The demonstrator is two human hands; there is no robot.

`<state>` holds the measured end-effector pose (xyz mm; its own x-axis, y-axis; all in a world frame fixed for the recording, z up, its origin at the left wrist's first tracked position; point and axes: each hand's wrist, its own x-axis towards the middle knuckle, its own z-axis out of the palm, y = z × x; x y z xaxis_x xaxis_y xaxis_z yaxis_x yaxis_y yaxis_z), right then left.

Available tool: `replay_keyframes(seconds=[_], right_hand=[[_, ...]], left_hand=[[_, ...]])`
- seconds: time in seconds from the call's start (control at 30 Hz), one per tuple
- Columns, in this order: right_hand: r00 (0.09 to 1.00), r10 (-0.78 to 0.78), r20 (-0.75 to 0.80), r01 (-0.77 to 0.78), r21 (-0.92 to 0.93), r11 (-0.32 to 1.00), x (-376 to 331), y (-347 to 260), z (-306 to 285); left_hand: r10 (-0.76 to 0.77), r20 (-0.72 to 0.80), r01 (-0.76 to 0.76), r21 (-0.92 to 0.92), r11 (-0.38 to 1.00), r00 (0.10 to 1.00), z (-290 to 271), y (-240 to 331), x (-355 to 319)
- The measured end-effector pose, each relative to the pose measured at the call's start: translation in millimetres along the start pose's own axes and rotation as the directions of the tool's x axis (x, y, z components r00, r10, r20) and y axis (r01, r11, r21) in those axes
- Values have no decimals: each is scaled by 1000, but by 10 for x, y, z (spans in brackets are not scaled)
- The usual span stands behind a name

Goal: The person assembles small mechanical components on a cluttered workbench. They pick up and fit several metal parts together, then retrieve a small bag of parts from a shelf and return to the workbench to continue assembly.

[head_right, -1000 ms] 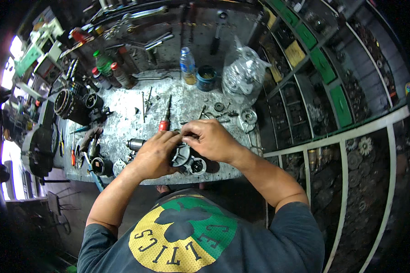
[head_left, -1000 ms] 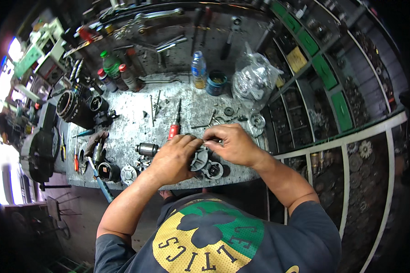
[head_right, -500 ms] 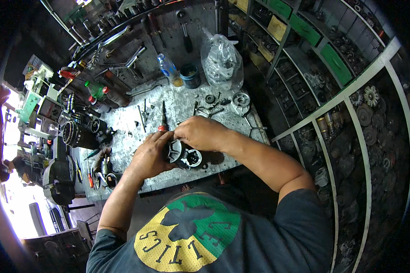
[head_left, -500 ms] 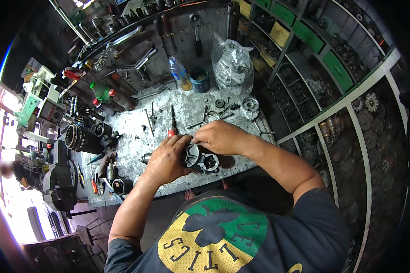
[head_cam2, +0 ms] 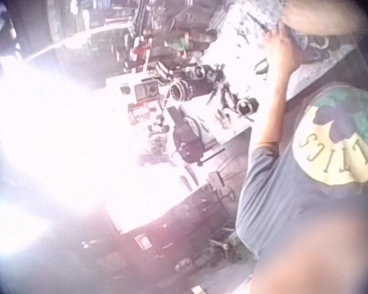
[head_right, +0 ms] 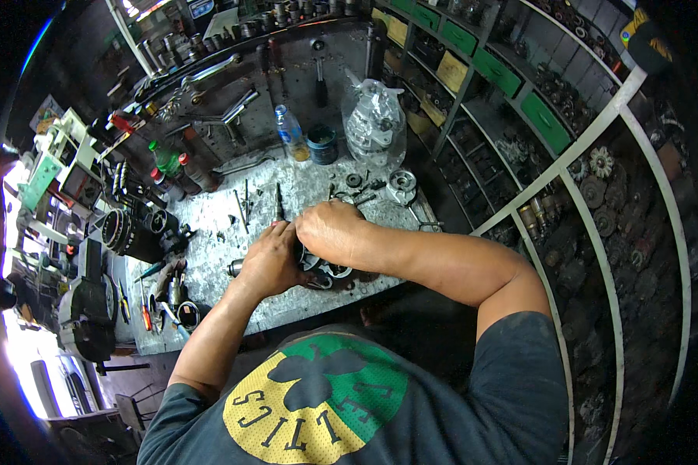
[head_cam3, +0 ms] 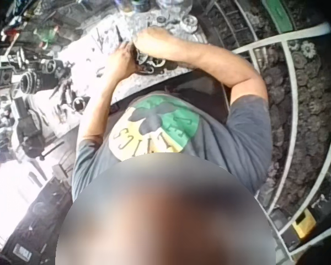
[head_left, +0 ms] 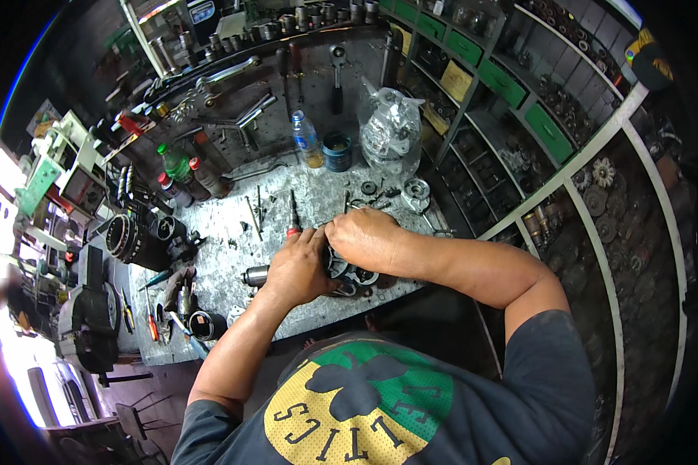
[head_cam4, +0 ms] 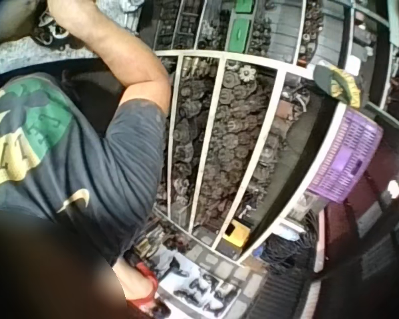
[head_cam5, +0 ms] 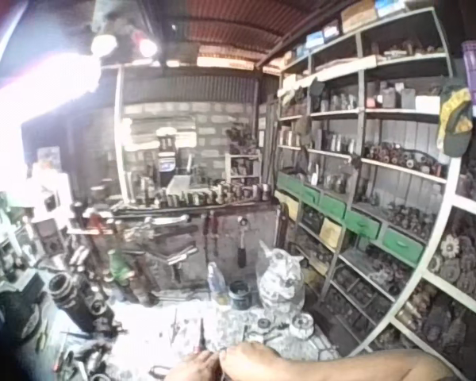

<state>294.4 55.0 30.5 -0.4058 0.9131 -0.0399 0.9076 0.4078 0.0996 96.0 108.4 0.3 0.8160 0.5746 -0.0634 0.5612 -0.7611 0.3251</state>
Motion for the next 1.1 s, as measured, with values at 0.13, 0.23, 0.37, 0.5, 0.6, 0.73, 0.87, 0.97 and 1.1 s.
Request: replay_keyframes(seconds=[0.13,0.23,0.37,0.5,0.6,0.73,0.87,0.97,1.1], right_hand=[[996,-80,25,76,127,989,63,131,-69],[998,-38,57,30,134,991,79,147,-71],[991,5,136,-7,12,1000,53,121,-18],[995,-96,36,95,28,995,52,214,28],[987,-157,33,156,27,987,85,270,18],[982,0,190,-24,125,992,114,202,-21],[979,124,162,-168,290,942,89,159,-19],[979,54,198,-91,179,980,42,231,37],[974,-220,-47,220,1,975,60,347,105]], left_hand=[[9,25,-8,-32,999,1000,-28,-46,-3],[-38,77,38,-9,999,996,-44,-28,2],[-46,37,45,14,999,998,-35,-27,-6],[3,4,-3,10,1000,1000,-19,-70,13],[-15,32,15,19,1000,999,-22,-63,39],[-40,15,39,44,998,999,-22,-20,15],[16,3,-16,33,999,1000,-49,-35,22],[-45,67,40,68,997,997,-54,-19,52],[-89,132,82,56,995,987,-79,24,135]])
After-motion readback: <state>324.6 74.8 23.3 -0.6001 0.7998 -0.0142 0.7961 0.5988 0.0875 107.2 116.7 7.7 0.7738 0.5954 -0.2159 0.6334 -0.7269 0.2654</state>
